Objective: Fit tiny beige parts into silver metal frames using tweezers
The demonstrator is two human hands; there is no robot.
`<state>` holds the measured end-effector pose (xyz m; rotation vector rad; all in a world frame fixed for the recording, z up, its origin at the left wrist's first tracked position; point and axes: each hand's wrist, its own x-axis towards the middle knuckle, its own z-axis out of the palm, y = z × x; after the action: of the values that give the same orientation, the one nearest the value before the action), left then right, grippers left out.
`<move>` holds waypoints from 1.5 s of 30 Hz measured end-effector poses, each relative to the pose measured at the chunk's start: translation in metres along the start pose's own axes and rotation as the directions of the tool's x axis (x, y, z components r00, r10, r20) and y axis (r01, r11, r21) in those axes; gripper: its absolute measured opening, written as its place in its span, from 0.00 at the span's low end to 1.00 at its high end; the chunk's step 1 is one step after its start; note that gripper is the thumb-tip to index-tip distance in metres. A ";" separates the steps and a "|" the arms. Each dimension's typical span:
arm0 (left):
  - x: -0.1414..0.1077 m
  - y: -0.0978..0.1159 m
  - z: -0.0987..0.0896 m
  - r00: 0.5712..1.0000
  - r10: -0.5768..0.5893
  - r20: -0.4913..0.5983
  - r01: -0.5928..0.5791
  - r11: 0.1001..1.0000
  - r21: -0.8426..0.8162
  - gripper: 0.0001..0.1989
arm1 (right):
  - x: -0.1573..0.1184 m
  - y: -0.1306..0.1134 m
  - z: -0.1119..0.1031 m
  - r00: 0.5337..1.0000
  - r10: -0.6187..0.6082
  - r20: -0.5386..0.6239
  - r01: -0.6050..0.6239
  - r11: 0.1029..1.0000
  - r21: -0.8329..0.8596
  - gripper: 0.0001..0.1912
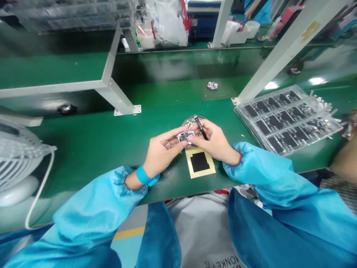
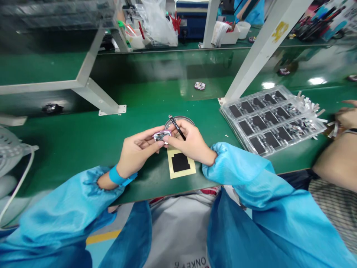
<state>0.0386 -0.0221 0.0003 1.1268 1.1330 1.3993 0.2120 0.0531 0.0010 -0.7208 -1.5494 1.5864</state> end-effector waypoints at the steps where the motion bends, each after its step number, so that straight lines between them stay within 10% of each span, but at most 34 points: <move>1: 0.000 0.001 0.001 1.000 -0.012 -0.001 0.012 1.000 -0.016 0.23 | -0.001 0.001 0.002 1.000 0.015 -0.003 -0.015 1.000 0.022 0.24; 17: -0.003 -0.008 0.003 0.998 0.068 -0.002 -0.065 0.965 0.253 0.18 | 0.004 -0.004 0.001 1.000 -0.001 0.020 0.006 0.976 -0.217 0.22; 35: 0.003 -0.013 0.012 0.967 0.158 -0.200 -0.099 0.956 0.274 0.16 | 0.017 -0.001 0.010 0.988 0.151 0.023 -0.151 0.988 0.017 0.28; 40: 0.005 -0.013 0.006 0.982 0.108 -0.153 -0.069 0.968 0.242 0.18 | 0.017 -0.009 -0.001 0.993 -0.120 0.020 0.117 0.906 -0.408 0.22; 45: 0.001 -0.013 -0.002 0.964 0.249 -0.090 -0.176 0.857 0.484 0.14 | 0.013 -0.008 -0.015 0.873 -0.455 0.177 0.476 0.711 -0.518 0.13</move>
<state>0.0386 -0.0198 -0.0126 1.5526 1.5539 1.4326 0.2190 0.0713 0.0090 -0.5242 -2.0502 0.7745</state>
